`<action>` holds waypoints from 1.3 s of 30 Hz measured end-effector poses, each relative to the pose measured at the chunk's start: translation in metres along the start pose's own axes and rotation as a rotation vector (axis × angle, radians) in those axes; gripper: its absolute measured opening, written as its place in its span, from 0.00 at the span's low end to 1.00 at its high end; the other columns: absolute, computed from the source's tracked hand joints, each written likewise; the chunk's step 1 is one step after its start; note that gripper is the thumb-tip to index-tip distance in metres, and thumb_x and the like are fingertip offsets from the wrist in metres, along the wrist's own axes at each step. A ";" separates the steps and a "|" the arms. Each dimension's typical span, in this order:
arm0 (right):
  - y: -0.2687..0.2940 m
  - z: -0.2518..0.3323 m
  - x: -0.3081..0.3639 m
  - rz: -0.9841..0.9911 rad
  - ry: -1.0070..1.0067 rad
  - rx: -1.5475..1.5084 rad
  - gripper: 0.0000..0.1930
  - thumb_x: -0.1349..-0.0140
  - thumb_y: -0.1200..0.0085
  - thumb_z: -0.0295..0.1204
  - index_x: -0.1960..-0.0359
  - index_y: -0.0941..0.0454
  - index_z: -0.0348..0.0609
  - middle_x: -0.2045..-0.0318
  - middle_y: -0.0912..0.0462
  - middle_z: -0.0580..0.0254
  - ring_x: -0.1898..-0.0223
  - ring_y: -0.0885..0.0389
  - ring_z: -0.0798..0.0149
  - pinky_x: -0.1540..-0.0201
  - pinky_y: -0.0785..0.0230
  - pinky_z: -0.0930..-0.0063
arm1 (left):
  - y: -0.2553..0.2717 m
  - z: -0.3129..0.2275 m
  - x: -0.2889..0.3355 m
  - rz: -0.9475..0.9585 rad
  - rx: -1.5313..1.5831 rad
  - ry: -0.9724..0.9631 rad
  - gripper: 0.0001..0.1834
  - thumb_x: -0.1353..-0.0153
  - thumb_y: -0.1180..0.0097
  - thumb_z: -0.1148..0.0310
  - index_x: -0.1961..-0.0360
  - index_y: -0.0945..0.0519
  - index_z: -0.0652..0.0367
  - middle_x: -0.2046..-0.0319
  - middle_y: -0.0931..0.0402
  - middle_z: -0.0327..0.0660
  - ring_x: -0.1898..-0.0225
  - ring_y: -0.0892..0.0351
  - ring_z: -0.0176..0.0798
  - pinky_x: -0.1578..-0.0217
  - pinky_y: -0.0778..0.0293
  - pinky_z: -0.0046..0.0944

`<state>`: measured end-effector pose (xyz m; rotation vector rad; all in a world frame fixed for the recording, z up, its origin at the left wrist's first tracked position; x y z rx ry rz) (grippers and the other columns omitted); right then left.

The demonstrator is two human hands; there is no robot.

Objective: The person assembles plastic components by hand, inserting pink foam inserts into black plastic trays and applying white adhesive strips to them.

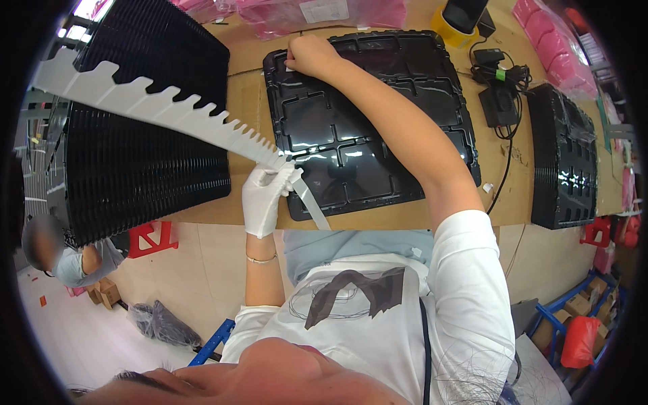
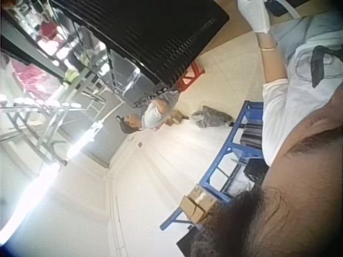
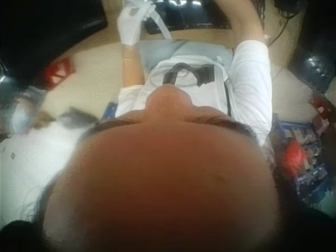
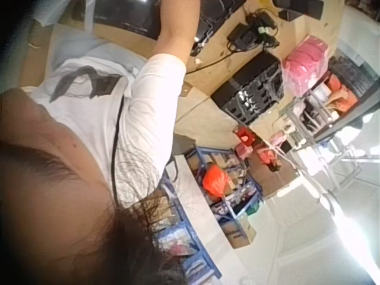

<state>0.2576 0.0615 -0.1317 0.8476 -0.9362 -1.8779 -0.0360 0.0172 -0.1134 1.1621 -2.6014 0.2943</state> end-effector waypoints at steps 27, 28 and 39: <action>0.058 0.090 0.267 -0.243 -0.386 -0.997 0.06 0.43 0.35 0.26 0.66 0.19 0.40 0.80 0.33 0.77 0.77 0.36 0.79 0.74 0.43 0.82 | -0.077 -0.002 0.036 0.132 0.317 -0.090 0.07 0.33 0.44 0.71 0.56 0.26 0.60 0.66 0.21 0.38 0.74 0.25 0.25 0.73 0.30 0.24; 0.063 0.089 0.271 -0.383 -0.258 -0.785 0.05 0.46 0.34 0.24 0.69 0.18 0.40 0.82 0.32 0.73 0.79 0.36 0.78 0.75 0.43 0.80 | -0.080 -0.004 0.036 0.147 0.314 -0.070 0.07 0.32 0.45 0.70 0.57 0.25 0.61 0.67 0.21 0.38 0.74 0.25 0.25 0.73 0.30 0.25; 0.176 -0.051 0.346 0.018 -0.576 -0.376 0.06 0.46 0.35 0.27 0.71 0.19 0.39 0.87 0.40 0.73 0.82 0.43 0.77 0.78 0.50 0.75 | -0.100 0.009 0.057 0.212 0.170 -0.019 0.09 0.32 0.44 0.68 0.59 0.22 0.64 0.68 0.19 0.41 0.74 0.25 0.25 0.73 0.31 0.24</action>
Point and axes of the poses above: each hand's wrist, its own x-axis away from the middle knuckle, its own y-axis out of the back of the hand, z = x × y, the point moved 2 cm from there along -x, towards the middle knuckle
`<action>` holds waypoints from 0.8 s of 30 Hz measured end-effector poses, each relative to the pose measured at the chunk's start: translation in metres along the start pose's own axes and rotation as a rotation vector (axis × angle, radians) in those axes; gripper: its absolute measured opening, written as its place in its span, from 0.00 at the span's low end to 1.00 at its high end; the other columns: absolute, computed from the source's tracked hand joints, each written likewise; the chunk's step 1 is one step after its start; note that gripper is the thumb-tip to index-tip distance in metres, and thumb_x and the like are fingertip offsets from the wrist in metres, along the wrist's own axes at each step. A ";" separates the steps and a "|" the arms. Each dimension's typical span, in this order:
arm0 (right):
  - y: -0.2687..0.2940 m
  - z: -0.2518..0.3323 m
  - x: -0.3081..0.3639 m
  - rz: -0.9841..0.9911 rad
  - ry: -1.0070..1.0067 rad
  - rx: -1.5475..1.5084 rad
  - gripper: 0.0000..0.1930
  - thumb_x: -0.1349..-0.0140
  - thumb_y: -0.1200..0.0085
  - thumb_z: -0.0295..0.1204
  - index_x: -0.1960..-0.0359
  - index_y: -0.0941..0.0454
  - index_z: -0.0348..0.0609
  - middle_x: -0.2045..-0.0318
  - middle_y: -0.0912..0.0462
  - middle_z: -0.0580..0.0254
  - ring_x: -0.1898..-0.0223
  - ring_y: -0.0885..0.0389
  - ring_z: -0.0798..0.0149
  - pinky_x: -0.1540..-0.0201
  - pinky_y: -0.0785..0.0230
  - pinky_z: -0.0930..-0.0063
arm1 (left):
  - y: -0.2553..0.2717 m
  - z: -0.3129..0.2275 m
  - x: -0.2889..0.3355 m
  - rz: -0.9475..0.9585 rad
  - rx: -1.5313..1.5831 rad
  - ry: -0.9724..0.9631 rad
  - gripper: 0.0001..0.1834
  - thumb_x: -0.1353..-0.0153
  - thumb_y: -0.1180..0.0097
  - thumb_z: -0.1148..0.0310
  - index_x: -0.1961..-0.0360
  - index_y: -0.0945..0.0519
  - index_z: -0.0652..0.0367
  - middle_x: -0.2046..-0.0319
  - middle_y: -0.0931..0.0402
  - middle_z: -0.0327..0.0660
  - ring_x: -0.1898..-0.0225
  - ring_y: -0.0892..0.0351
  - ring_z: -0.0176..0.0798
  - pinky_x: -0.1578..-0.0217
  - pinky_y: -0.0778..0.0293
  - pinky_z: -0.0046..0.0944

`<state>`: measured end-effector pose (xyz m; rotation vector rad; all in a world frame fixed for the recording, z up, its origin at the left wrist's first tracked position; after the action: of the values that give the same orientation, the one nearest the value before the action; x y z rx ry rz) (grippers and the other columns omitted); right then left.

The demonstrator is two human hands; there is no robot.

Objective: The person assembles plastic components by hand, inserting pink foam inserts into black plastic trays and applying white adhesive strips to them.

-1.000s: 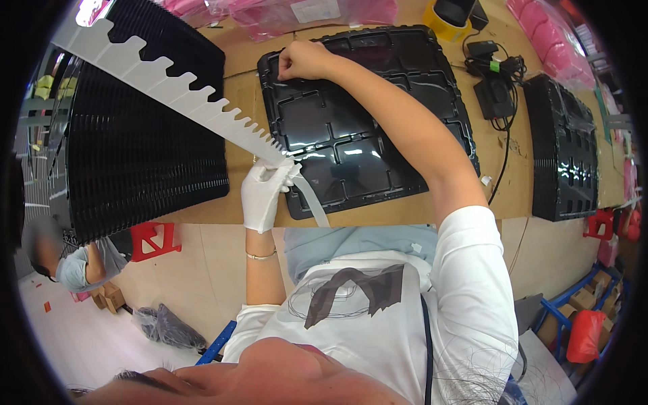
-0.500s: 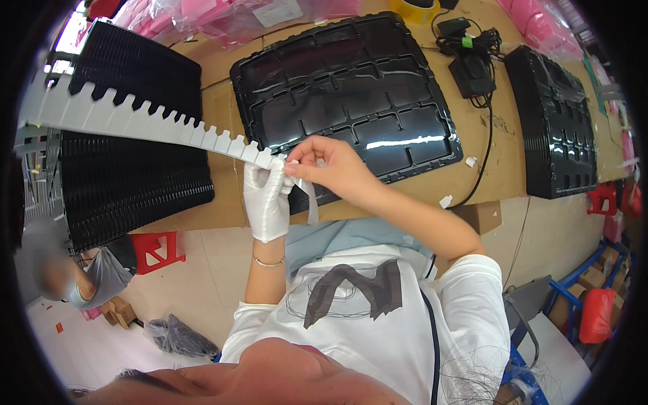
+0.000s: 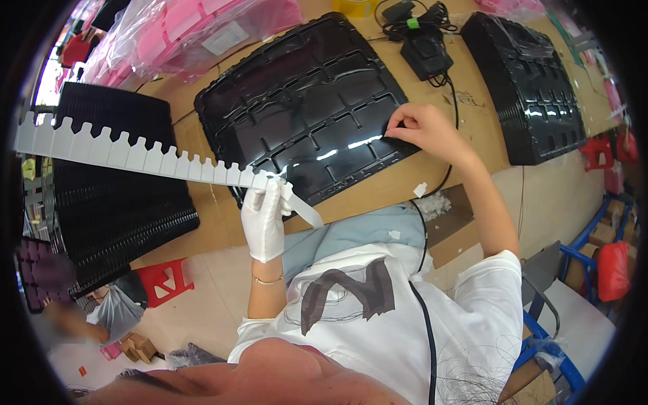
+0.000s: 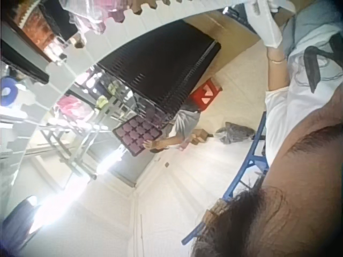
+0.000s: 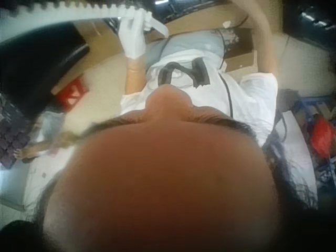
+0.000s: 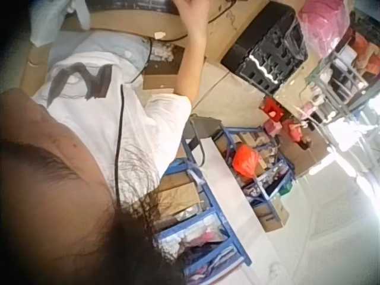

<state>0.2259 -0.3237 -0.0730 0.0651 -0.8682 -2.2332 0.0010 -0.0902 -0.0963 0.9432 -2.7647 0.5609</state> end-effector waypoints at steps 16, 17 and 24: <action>-0.011 -0.013 -0.008 -0.117 0.082 0.251 0.07 0.45 0.38 0.29 0.69 0.22 0.41 0.78 0.22 0.56 0.75 0.22 0.54 0.71 0.32 0.62 | -0.020 0.033 0.006 0.083 -0.182 -0.042 0.08 0.36 0.40 0.72 0.61 0.20 0.68 0.70 0.17 0.45 0.76 0.23 0.29 0.76 0.29 0.25; -0.010 -0.012 -0.007 -0.100 0.067 0.267 0.07 0.45 0.38 0.29 0.69 0.22 0.41 0.78 0.22 0.56 0.74 0.22 0.54 0.70 0.31 0.63 | -0.021 0.034 0.006 0.072 -0.193 -0.054 0.07 0.36 0.40 0.73 0.61 0.20 0.68 0.70 0.17 0.45 0.77 0.23 0.29 0.77 0.28 0.25; -0.013 -0.016 -0.005 -0.209 0.122 0.238 0.07 0.46 0.37 0.28 0.69 0.22 0.40 0.79 0.23 0.58 0.77 0.25 0.56 0.72 0.33 0.65 | -0.021 0.040 0.005 0.018 -0.128 -0.114 0.07 0.41 0.35 0.75 0.63 0.17 0.68 0.69 0.17 0.44 0.76 0.22 0.28 0.75 0.27 0.26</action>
<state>0.2265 -0.3230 -0.0945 0.4168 -1.0972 -2.2774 0.0089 -0.1242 -0.1250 0.9497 -2.8717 0.3373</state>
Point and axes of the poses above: each hand's wrist, its own x-axis away from the middle knuckle, its own y-axis out of the back of the hand, z = x × y, the point moved 2 cm from there along -x, towards the middle knuckle
